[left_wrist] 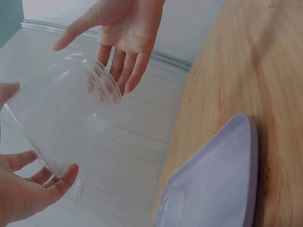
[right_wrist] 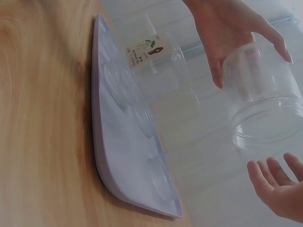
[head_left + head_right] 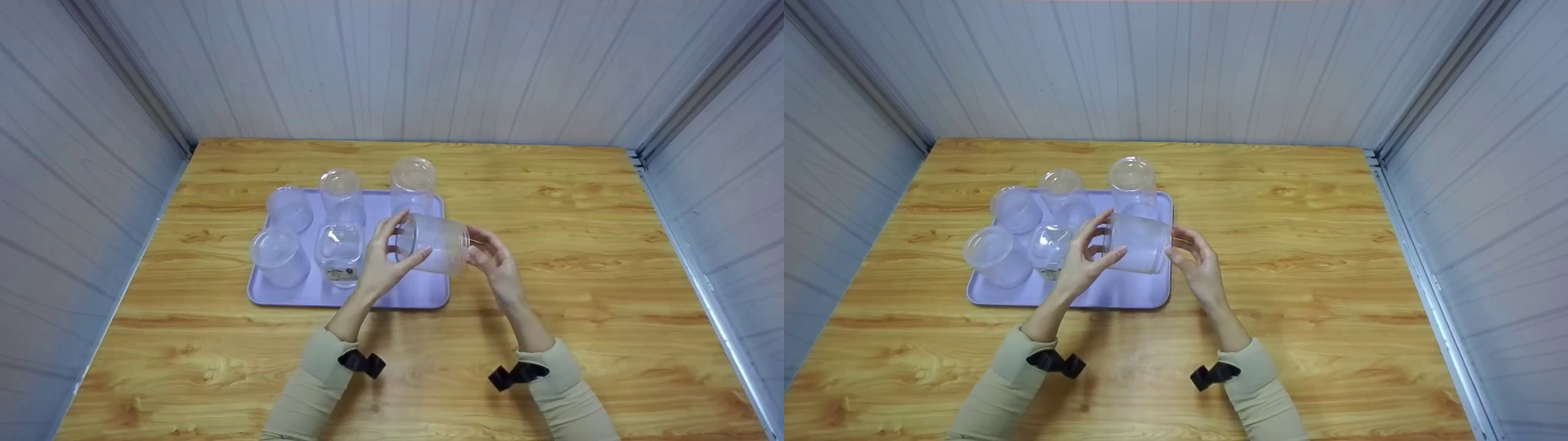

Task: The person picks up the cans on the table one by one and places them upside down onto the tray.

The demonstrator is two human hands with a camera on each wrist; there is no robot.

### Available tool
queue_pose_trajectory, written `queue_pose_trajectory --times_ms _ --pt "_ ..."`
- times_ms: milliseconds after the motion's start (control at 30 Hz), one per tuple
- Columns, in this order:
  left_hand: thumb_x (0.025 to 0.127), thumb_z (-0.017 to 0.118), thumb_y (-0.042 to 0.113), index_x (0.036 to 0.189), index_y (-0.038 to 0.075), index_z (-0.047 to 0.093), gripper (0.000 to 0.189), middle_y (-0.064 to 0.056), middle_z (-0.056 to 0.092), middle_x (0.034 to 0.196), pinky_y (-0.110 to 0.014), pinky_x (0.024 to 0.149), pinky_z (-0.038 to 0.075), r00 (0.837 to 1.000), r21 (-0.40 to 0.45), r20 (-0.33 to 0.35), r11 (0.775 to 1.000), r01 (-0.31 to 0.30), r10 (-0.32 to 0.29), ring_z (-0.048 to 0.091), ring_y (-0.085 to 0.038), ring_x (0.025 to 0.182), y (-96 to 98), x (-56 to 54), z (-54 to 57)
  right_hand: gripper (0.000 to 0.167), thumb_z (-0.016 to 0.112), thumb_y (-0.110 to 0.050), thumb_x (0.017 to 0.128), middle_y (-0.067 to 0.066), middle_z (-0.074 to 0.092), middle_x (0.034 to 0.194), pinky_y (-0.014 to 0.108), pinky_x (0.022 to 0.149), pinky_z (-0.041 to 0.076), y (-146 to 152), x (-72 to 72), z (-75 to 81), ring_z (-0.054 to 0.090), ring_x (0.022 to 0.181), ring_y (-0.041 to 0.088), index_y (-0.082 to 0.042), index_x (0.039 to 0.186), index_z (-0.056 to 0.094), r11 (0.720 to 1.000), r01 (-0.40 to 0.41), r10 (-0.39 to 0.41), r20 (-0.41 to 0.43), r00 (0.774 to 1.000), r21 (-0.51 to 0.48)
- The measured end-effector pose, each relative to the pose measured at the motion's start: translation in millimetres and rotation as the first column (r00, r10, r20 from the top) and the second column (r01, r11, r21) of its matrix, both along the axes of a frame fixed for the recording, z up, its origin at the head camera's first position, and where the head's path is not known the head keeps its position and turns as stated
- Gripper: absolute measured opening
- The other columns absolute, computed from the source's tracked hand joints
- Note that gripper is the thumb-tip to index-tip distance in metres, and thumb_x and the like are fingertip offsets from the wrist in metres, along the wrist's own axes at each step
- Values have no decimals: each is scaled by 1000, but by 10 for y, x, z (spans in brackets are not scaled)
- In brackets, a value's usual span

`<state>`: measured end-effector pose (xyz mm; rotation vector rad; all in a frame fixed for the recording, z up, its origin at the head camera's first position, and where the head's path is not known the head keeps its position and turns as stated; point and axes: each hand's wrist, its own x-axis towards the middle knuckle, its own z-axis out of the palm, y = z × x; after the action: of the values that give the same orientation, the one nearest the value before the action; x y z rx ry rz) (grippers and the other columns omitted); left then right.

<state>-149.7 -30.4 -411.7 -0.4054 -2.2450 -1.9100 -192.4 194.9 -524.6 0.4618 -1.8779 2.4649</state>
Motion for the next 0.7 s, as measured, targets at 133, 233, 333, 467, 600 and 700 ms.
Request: queue_pose_trajectory --times_ms 133,233,333,467,600,700 --pt "70 74 26 132 8 41 72 -12 44 120 -37 77 45 999 -108 -17 993 -40 39 43 -27 103 -12 -91 -191 41 53 -11 88 18 45 125 40 82 46 133 -161 -362 43 114 31 -3 127 44 1000 14 -14 -21 1000 -16" --pt "68 75 31 133 9 40 77 -10 43 120 -33 77 44 998 -181 -23 982 -56 53 43 -24 105 -4 -118 -240 40 54 -10 88 19 46 123 39 81 46 145 -170 -377 45 112 31 -3 127 45 999 54 -53 -20 998 3" --pt "68 75 32 133 7 38 79 -11 41 122 -36 85 41 999 -236 -30 971 -48 42 42 -24 110 7 -120 -238 40 56 -11 87 18 49 122 38 80 47 195 -272 -551 47 110 31 -4 125 47 994 99 -99 -26 995 35" --pt "68 75 31 134 6 37 80 -11 40 123 -37 95 34 999 -314 -47 949 -30 16 40 -23 114 17 -127 -244 37 58 -11 86 17 52 117 35 78 48 155 -137 -264 51 106 30 -3 121 51 989 124 -123 -10 992 83" --pt "67 75 29 134 6 37 80 -12 38 123 -36 96 32 998 -383 -54 923 -12 -9 36 -24 115 27 -139 -259 37 61 -18 84 17 54 113 29 76 48 43 64 151 53 101 27 -2 117 53 975 150 -152 -1 988 167" --pt "67 75 29 134 4 38 80 -12 37 124 -38 95 32 998 -431 -54 902 4 -30 35 -26 115 30 -148 -272 39 62 -18 84 20 54 110 26 74 48 -52 211 479 54 97 24 4 115 53 956 173 -181 12 983 236"
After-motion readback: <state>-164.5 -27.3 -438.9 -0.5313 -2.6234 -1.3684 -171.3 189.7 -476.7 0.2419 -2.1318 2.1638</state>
